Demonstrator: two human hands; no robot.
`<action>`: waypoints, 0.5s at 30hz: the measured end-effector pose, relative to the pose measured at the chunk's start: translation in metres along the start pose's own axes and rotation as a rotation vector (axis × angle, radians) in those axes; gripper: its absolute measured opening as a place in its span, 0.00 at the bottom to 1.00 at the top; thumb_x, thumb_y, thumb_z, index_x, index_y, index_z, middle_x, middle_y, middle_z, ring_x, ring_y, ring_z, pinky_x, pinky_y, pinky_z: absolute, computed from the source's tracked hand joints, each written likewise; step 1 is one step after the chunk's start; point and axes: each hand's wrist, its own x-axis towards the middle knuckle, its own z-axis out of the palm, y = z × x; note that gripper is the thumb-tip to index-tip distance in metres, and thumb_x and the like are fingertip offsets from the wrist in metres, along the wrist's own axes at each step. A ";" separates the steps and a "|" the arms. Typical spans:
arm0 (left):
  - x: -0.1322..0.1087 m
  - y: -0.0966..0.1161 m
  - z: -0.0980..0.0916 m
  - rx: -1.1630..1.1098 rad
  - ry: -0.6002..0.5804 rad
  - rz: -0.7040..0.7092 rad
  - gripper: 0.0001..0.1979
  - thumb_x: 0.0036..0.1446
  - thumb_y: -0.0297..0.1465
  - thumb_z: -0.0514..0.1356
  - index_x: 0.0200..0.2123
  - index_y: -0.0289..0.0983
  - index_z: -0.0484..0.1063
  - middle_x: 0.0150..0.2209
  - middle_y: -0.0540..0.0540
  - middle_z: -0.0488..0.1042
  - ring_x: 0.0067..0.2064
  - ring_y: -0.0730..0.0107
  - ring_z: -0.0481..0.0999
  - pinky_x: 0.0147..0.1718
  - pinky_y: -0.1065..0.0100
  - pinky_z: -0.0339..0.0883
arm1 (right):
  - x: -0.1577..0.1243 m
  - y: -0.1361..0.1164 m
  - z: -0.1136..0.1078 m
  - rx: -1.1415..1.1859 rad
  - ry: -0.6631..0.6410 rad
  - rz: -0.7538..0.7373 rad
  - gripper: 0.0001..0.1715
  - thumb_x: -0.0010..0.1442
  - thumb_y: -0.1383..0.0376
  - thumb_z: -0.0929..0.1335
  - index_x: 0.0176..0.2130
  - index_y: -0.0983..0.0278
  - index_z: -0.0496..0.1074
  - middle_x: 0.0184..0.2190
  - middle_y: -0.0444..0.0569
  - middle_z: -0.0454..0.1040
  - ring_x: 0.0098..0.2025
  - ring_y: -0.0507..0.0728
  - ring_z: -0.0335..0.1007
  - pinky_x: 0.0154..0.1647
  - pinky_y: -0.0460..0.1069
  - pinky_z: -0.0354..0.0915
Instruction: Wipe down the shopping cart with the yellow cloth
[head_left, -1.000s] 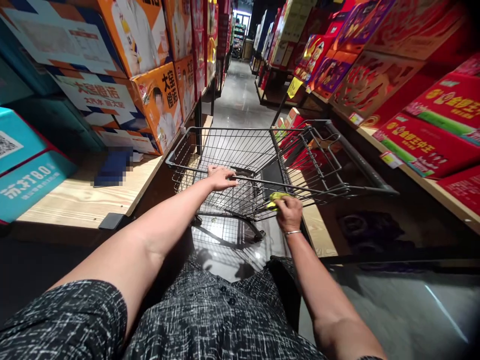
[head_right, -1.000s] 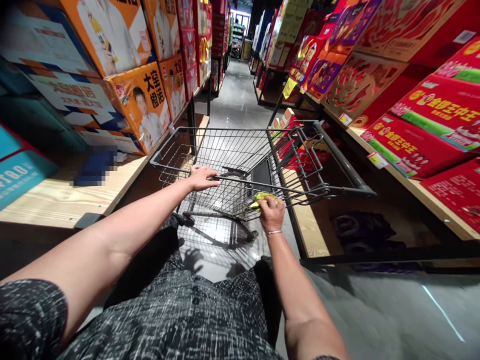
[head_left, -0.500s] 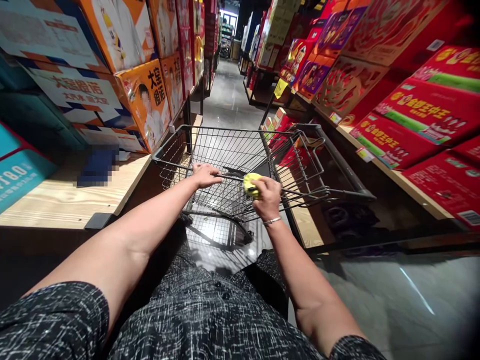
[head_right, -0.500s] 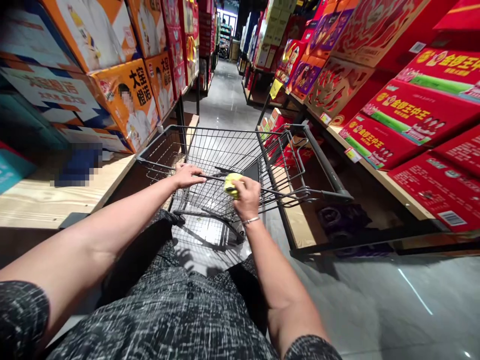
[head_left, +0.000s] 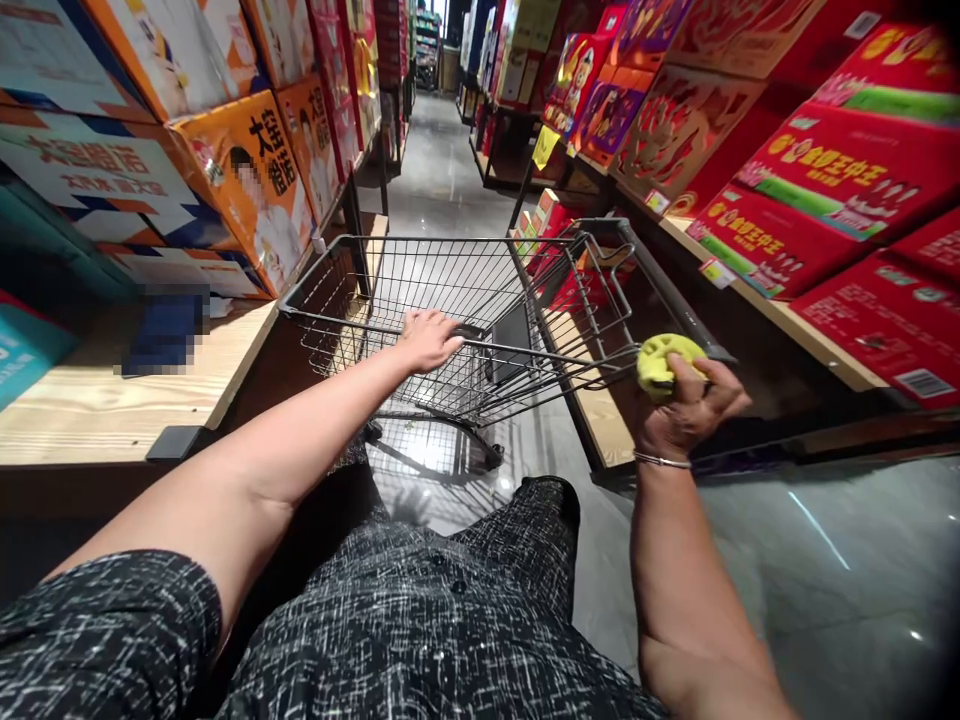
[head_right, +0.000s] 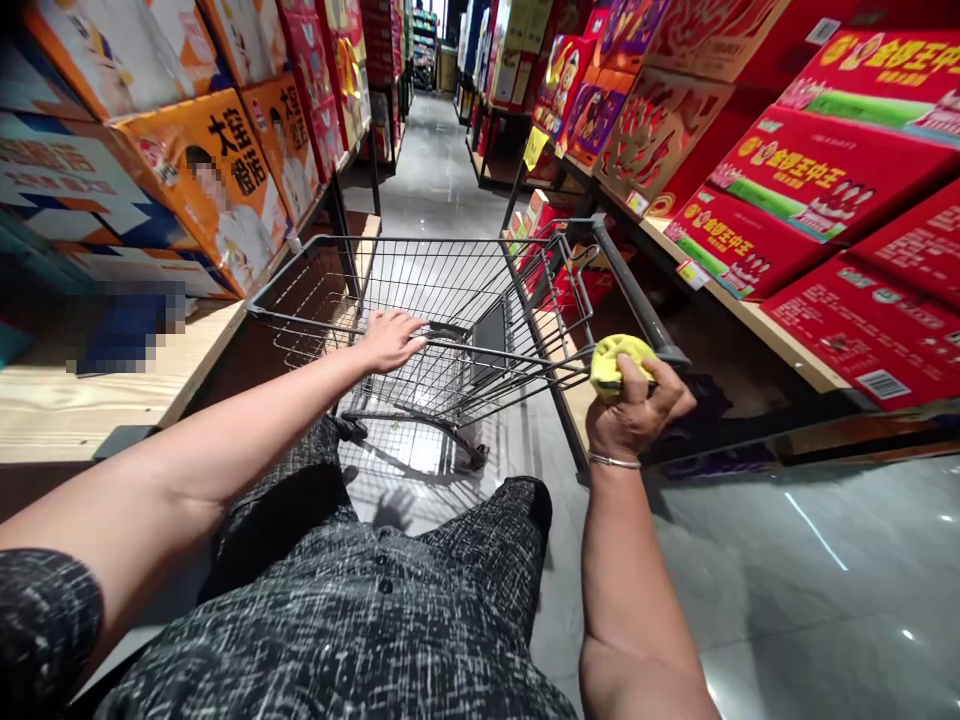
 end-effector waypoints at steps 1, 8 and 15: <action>0.004 0.015 0.003 -0.028 -0.022 0.073 0.30 0.71 0.48 0.42 0.69 0.42 0.61 0.67 0.41 0.66 0.69 0.50 0.57 0.66 0.47 0.42 | -0.005 -0.003 0.010 0.021 0.037 0.007 0.17 0.65 0.61 0.66 0.51 0.62 0.76 0.55 0.60 0.64 0.58 0.68 0.57 0.59 0.64 0.60; 0.020 0.062 0.017 -0.114 -0.102 0.154 0.27 0.68 0.52 0.48 0.59 0.43 0.70 0.57 0.44 0.75 0.60 0.51 0.67 0.60 0.50 0.50 | -0.107 -0.051 0.097 0.181 -0.221 -0.050 0.25 0.56 0.73 0.64 0.49 0.58 0.80 0.54 0.55 0.67 0.56 0.65 0.56 0.60 0.62 0.58; 0.021 0.059 0.011 -0.152 -0.117 0.163 0.26 0.65 0.53 0.52 0.56 0.44 0.70 0.55 0.46 0.75 0.59 0.52 0.66 0.60 0.50 0.48 | -0.192 -0.092 0.147 0.189 -0.949 -0.171 0.27 0.59 0.72 0.64 0.54 0.56 0.78 0.60 0.53 0.70 0.60 0.65 0.56 0.62 0.58 0.54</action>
